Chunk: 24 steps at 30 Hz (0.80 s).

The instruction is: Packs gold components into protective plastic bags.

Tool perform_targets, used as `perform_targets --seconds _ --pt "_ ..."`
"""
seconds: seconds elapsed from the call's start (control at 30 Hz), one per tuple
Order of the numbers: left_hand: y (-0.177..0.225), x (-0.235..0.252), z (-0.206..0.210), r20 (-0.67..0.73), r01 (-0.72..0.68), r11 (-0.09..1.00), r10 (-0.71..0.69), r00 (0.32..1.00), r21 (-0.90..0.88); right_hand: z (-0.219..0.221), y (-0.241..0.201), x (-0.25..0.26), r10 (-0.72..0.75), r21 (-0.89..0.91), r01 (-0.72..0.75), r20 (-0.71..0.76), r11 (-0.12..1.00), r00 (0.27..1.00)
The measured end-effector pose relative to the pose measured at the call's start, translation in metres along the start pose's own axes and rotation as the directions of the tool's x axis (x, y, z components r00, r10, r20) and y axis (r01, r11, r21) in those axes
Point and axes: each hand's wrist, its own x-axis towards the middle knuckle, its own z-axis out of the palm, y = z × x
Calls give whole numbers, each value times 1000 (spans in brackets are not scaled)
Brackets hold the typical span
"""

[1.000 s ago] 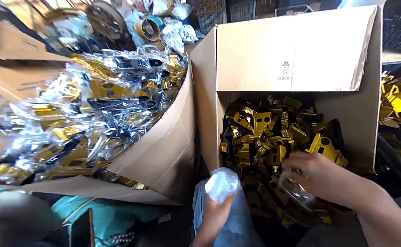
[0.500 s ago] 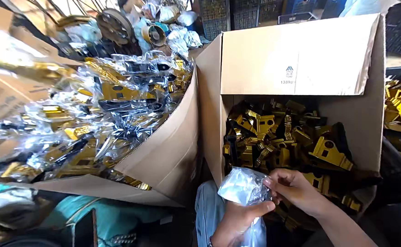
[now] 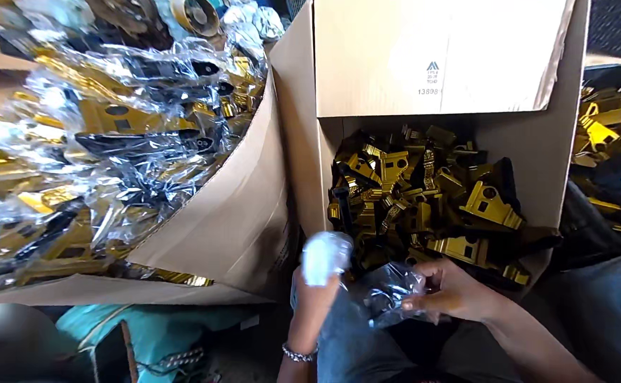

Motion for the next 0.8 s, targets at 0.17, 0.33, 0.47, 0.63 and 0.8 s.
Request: perform_targets --seconds 0.17,0.33,0.47,0.63,0.8 --pt "32 -33 14 370 287 859 -125 920 -423 40 3 11 -370 -433 344 25 833 929" --pt "16 -37 -15 59 212 952 -204 977 -222 9 -20 49 -227 -450 274 155 850 961" --pt "-3 -34 -28 -180 135 963 -179 967 -232 4 -22 111 177 -683 -75 80 727 981" --pt "6 -25 -23 -324 29 932 -155 933 -362 46 50 149 328 -569 -357 -158 741 931" --pt "7 -24 -24 -347 55 946 -170 922 -320 45 53 138 167 -593 -282 -242 755 956"
